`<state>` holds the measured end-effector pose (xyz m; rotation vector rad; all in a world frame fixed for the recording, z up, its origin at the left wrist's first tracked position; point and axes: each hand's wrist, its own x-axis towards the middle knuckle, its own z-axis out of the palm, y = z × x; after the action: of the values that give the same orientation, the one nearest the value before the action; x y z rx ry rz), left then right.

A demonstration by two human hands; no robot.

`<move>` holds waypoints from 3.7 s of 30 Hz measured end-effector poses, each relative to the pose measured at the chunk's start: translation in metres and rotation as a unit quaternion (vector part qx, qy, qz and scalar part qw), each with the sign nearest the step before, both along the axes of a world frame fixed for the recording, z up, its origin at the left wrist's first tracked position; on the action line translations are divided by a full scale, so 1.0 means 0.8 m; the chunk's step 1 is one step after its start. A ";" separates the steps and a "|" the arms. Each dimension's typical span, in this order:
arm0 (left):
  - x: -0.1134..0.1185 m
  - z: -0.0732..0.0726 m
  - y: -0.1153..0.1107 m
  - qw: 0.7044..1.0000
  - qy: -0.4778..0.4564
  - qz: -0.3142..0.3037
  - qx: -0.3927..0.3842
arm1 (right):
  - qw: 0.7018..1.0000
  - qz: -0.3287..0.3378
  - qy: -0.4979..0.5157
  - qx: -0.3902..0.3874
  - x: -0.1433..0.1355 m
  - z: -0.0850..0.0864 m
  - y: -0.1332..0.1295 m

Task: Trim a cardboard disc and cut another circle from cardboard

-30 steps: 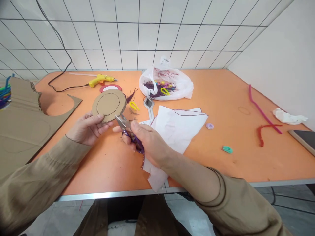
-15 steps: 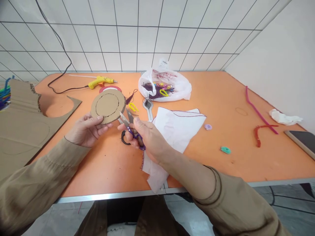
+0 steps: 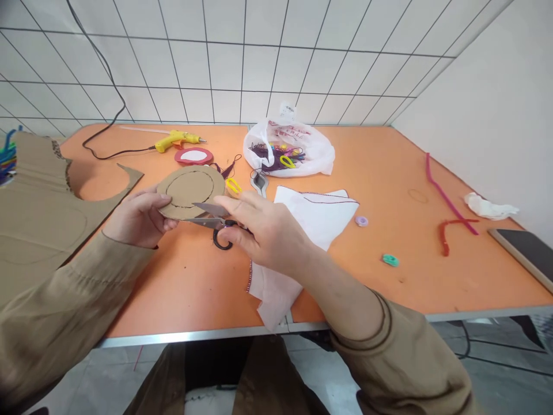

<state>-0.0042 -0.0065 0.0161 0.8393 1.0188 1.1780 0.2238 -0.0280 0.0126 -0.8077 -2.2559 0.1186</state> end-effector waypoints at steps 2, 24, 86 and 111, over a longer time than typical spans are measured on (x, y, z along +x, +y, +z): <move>0.003 0.004 -0.001 1.000 0.014 0.000 0.002 | 0.999 -0.005 -0.040 0.022 0.003 0.002 -0.003; 0.005 0.005 -0.002 0.989 0.021 -0.061 -0.134 | 0.988 0.018 -0.112 0.109 0.014 -0.004 0.003; 0.042 -0.039 -0.021 0.980 -0.189 0.021 -0.065 | 0.892 -0.046 0.283 -0.350 -0.034 -0.031 -0.010; 0.018 -0.032 -0.019 0.994 -0.075 -0.066 -0.051 | 0.751 0.050 0.430 -0.499 -0.014 -0.015 0.009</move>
<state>0.0103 -0.0217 -0.0092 0.7159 0.8802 1.0512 0.2129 -0.0206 0.0003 -0.8571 -1.2020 1.5174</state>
